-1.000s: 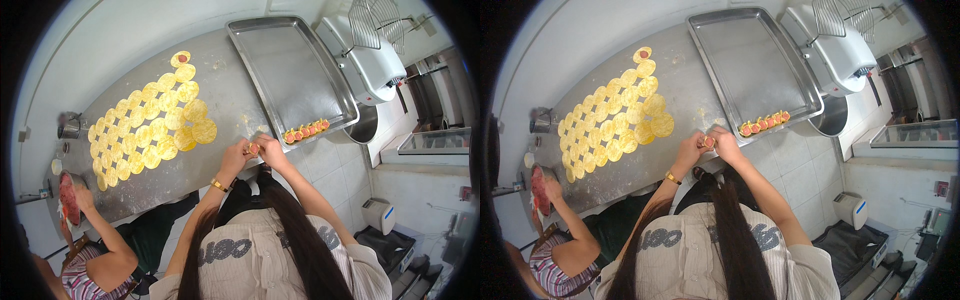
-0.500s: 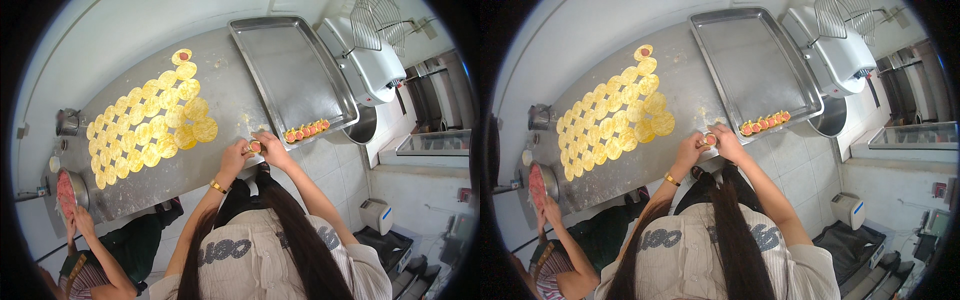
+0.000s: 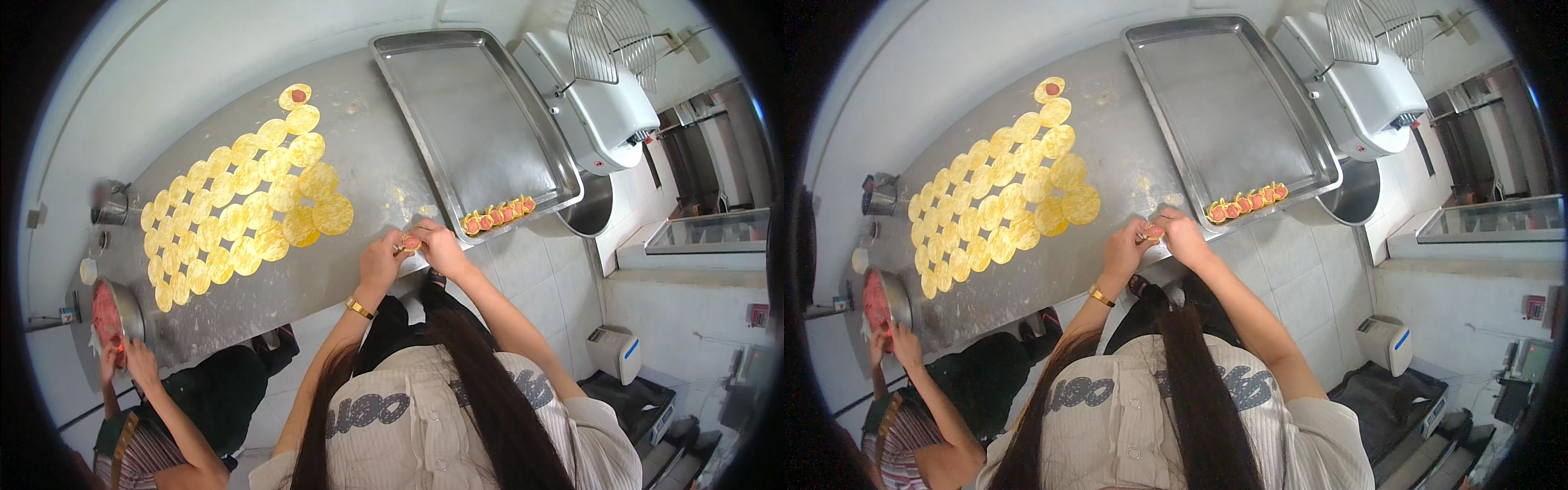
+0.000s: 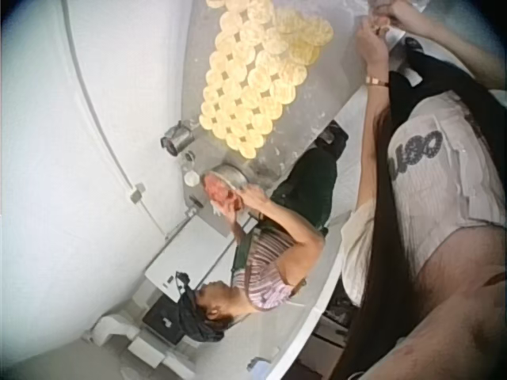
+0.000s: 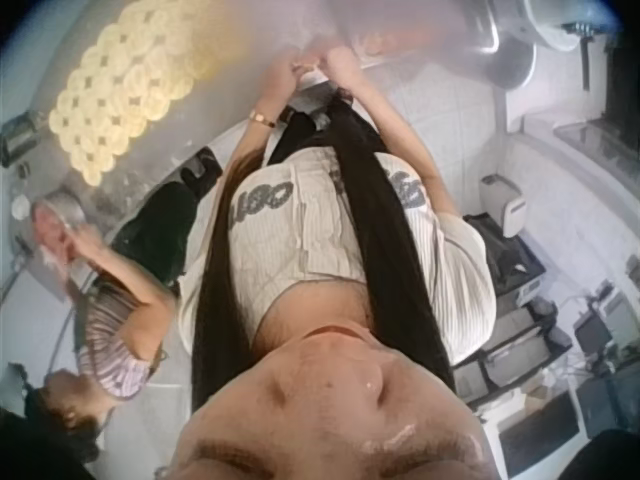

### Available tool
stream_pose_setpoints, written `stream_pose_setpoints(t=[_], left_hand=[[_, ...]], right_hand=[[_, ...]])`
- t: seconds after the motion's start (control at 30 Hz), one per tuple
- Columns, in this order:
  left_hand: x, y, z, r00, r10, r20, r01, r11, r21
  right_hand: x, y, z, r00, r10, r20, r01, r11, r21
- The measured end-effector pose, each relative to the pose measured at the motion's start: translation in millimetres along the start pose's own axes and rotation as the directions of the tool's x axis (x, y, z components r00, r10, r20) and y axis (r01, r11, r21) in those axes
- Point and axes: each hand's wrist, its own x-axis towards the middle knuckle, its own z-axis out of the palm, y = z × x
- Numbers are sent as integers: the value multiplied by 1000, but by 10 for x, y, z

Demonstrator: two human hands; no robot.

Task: The person places a small red filling onto round yellow dough discs, folds each disc in half to enclose the filling, and places the finished pastries onto a metal tray. A coworker is visible in the background also preparing pastries.

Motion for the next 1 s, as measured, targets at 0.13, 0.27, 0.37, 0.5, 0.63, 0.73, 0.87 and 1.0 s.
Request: stream_pose_setpoints(t=[0.13,0.27,0.37,0.5,0.63,0.73,0.87,1.0], left_hand=[[-50,-22,37,1000,-4,-8,4,999,36],[-117,-26,124,991,-135,-26,129,978,-162],[-198,31,77,968,-250,3,239,919,-314],[-303,177,-48,946,-303,-113,257,917,-304],[-286,364,126,938,-311,-155,261,924,-279],[-225,515,330,938,-321,-131,280,924,-261],[-103,720,591,948,-312,-63,282,916,-287],[-28,893,797,943,-333,17,330,924,-193]], right_hand=[[29,-34,-16,998,-34,43,34,999,-11],[96,2,-72,986,-122,116,115,991,65],[108,208,-365,978,-174,112,158,978,139],[-8,802,-1209,997,-29,-73,43,979,198],[-168,1580,-2058,983,94,-160,-90,996,29],[-269,1942,-2219,986,150,-78,-152,988,-27],[-327,2125,-2187,993,103,53,-101,994,-37],[-331,2133,-2196,990,50,134,-46,998,-31]])
